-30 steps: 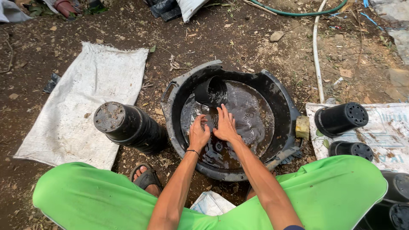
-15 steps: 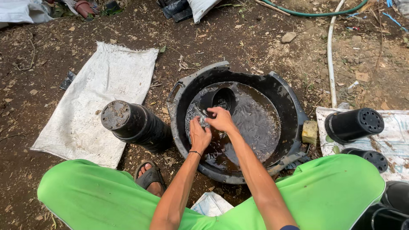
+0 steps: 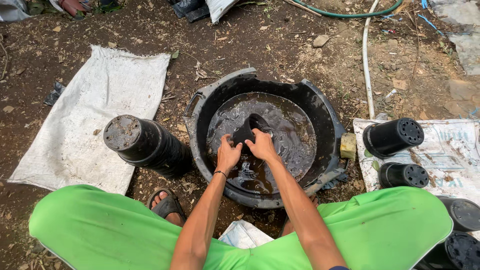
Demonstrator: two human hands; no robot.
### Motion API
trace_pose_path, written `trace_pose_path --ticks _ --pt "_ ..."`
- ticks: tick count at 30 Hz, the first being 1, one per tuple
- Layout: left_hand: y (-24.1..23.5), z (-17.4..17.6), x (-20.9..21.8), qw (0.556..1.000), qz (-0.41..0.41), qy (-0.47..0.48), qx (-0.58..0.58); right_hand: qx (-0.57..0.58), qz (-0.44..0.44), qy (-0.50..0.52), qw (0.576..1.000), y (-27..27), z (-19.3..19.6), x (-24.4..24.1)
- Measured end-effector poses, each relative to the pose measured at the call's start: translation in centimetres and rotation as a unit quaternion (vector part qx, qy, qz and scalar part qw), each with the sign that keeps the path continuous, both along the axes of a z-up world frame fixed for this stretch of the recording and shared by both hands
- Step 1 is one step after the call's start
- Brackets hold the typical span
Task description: The person sits cross-legged on the ground and washes black plastic plant pots one by one using a yellow sponge and water from a large black basin. They scrub the inside and outside of each pot, rinse it in the basin, and place it aside.
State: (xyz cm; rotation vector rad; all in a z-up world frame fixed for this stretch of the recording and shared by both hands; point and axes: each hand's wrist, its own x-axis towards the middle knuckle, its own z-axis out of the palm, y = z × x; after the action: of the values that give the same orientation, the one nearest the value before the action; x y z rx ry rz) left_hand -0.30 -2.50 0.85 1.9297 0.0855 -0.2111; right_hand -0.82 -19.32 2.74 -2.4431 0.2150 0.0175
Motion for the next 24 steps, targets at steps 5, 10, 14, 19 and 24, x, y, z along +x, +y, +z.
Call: trace_pose_path --ticks 5,10,14,19,24 --pt "0.1 0.6 -0.3 0.989 0.065 -0.105 -0.079 0.387 -0.215 -0.055 0.895 -3.3 -2.7 1.8" --pt "0.0 2.8 -0.5 0.983 -0.021 -0.120 -0.136 0.709 -0.230 0.017 0.667 -7.3 -3.7 2.0" --pt "0.3 4.5 -1.4 0.984 -0.042 -0.128 -0.116 0.633 -0.217 0.087 0.738 -5.5 -3.0 -0.4" --pt "0.6 5.8 -1.7 0.990 0.031 -0.119 -0.071 -0.075 -0.238 -0.078 0.965 -9.5 3.2 -3.3" --pt "0.4 5.3 -1.3 0.981 0.042 -0.185 -0.036 -0.166 -0.456 -0.045 0.873 -17.5 9.1 -7.5"
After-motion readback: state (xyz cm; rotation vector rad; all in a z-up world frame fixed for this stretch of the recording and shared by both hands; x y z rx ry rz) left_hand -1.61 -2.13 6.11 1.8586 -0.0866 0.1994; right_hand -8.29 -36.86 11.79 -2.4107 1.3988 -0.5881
